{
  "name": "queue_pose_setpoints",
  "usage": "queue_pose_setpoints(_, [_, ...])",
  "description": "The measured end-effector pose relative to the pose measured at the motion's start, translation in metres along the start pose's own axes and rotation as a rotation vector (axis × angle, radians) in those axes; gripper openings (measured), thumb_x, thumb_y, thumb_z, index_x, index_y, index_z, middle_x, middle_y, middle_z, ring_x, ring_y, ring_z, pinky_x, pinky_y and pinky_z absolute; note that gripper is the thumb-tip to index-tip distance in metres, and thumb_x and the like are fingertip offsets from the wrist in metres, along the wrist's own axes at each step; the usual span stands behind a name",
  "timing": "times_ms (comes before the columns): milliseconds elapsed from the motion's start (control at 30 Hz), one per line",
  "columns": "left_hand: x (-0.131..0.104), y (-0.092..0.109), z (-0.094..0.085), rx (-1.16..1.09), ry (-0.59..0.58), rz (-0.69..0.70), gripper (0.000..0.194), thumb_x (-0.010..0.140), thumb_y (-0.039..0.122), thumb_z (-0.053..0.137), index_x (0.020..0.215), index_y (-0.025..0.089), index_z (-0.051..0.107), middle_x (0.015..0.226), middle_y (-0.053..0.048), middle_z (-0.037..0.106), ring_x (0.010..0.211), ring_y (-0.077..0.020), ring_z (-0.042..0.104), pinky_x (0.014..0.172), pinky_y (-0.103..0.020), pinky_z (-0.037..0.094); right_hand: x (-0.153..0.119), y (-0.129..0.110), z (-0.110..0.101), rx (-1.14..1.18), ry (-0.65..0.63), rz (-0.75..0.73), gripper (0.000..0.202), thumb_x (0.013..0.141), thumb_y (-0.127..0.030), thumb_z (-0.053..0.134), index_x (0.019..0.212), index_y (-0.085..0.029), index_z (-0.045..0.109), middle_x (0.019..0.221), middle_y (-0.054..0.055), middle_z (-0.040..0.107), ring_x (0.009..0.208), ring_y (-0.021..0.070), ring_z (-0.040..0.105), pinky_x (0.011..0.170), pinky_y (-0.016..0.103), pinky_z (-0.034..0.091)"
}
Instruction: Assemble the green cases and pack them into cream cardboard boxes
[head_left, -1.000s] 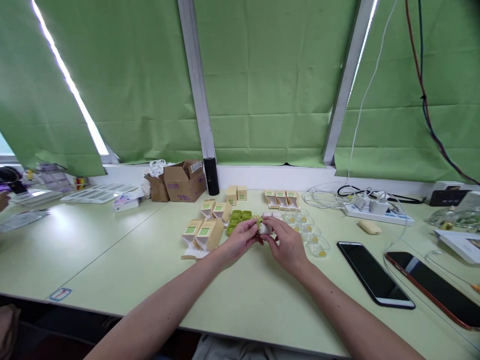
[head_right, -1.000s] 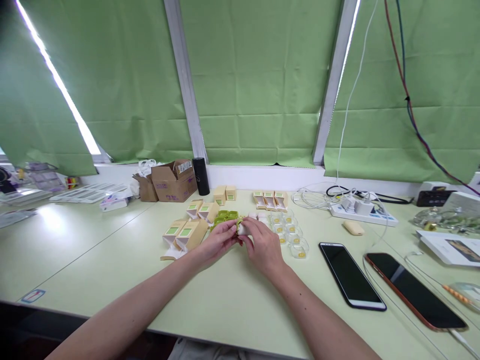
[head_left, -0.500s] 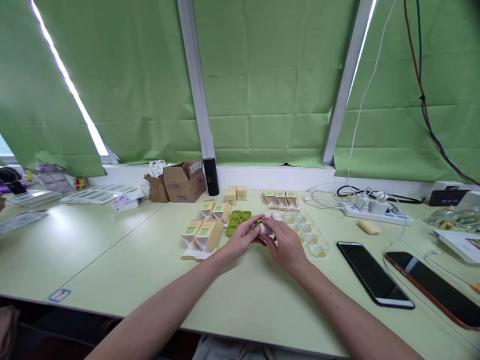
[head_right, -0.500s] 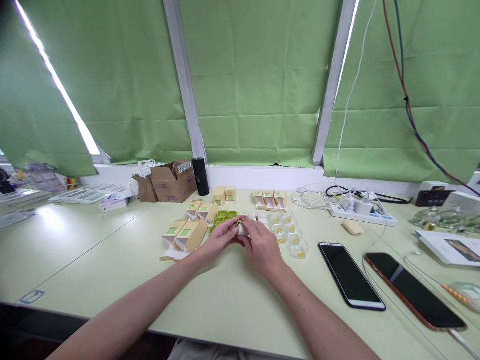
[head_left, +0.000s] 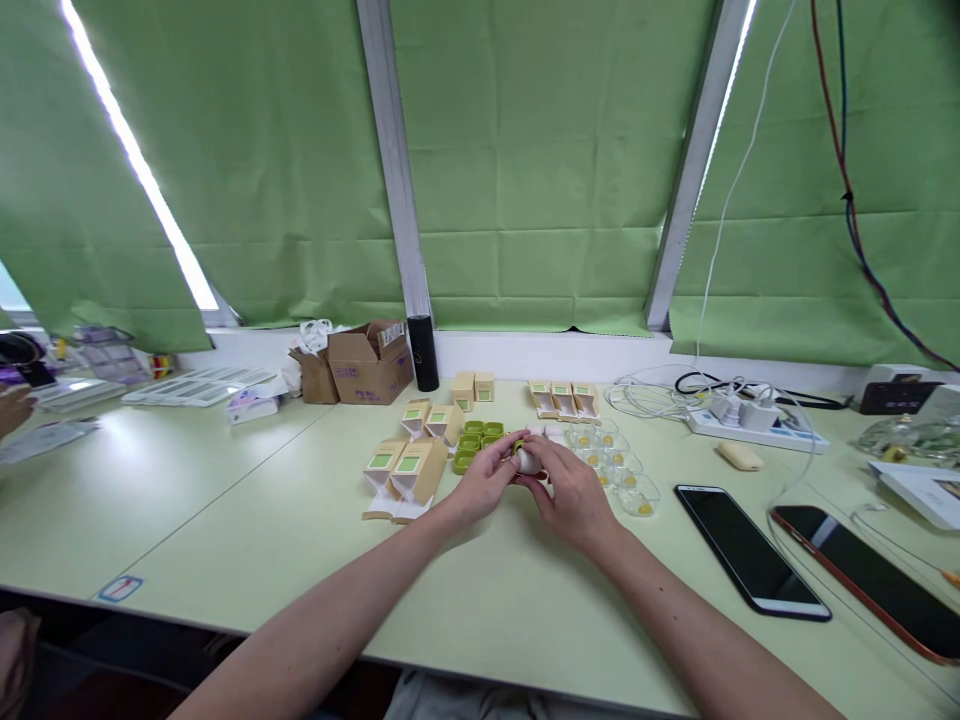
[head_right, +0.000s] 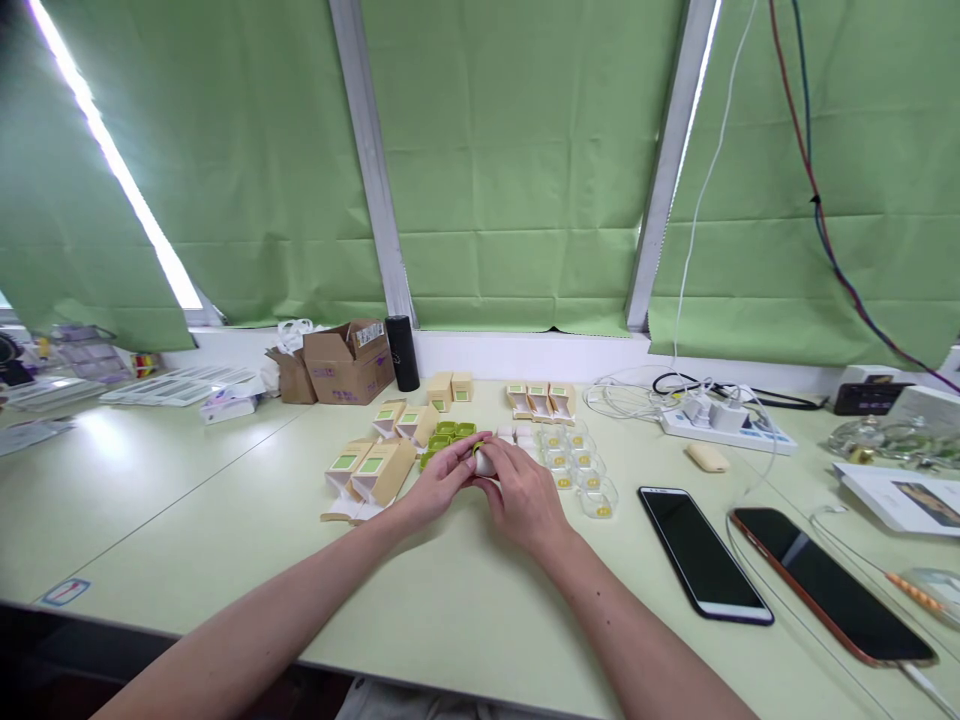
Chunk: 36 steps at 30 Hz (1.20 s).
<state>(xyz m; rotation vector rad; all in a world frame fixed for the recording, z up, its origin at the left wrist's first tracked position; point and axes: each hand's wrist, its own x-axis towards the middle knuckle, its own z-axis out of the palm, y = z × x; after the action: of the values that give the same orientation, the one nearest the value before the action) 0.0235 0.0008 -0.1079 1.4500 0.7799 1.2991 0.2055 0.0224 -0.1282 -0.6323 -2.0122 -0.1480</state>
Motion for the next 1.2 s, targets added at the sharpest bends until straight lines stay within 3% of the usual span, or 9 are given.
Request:
queue_pose_setpoints(133, [0.000, 0.001, 0.004, 0.007, -0.012, 0.008, 0.057, 0.095, 0.048, 0.075, 0.144, 0.019, 0.066, 0.143, -0.017, 0.069, 0.121, -0.0290, 0.071, 0.107, -0.043, 0.058, 0.003, -0.001, 0.000, 0.003, 0.039, -0.017, 0.034, 0.104, -0.016, 0.053, 0.137, -0.021, 0.060, 0.128, 0.016, 0.076, 0.115, 0.0290, 0.076, 0.094, 0.045, 0.067])
queue_pose_setpoints(400, [-0.002, 0.001, 0.011, 0.034, 0.094, 0.056, 0.048, 0.096, 0.043, 0.075, 0.135, 0.018, 0.063, 0.135, -0.016, 0.070, 0.120, -0.0271, 0.070, 0.102, -0.039, 0.059, 0.008, -0.004, -0.002, -0.043, 0.049, -0.060, 0.030, 0.107, -0.017, 0.051, 0.135, -0.019, 0.058, 0.125, 0.017, 0.076, 0.110, 0.0297, 0.076, 0.091, 0.046, 0.066])
queue_pose_setpoints(767, [-0.002, 0.002, 0.023, 0.024, 0.170, 0.071, 0.041, 0.093, 0.043, 0.078, 0.119, 0.021, 0.055, 0.102, -0.004, 0.065, 0.097, -0.0179, 0.066, 0.086, -0.031, 0.057, 0.007, -0.003, -0.004, -0.055, 0.072, -0.087, 0.037, 0.101, -0.011, 0.052, 0.137, -0.017, 0.057, 0.128, 0.019, 0.075, 0.114, 0.0317, 0.074, 0.094, 0.048, 0.066])
queue_pose_setpoints(1200, [-0.004, -0.006, 0.027, 0.044, 0.173, 0.137, 0.048, 0.097, 0.055, 0.072, 0.125, 0.023, 0.049, 0.105, -0.004, 0.063, 0.085, -0.0157, 0.061, 0.080, -0.029, 0.053, 0.009, -0.002, -0.005, -0.049, 0.077, -0.113, 0.042, 0.099, -0.010, 0.051, 0.141, -0.018, 0.056, 0.128, 0.018, 0.075, 0.115, 0.0312, 0.075, 0.096, 0.049, 0.066])
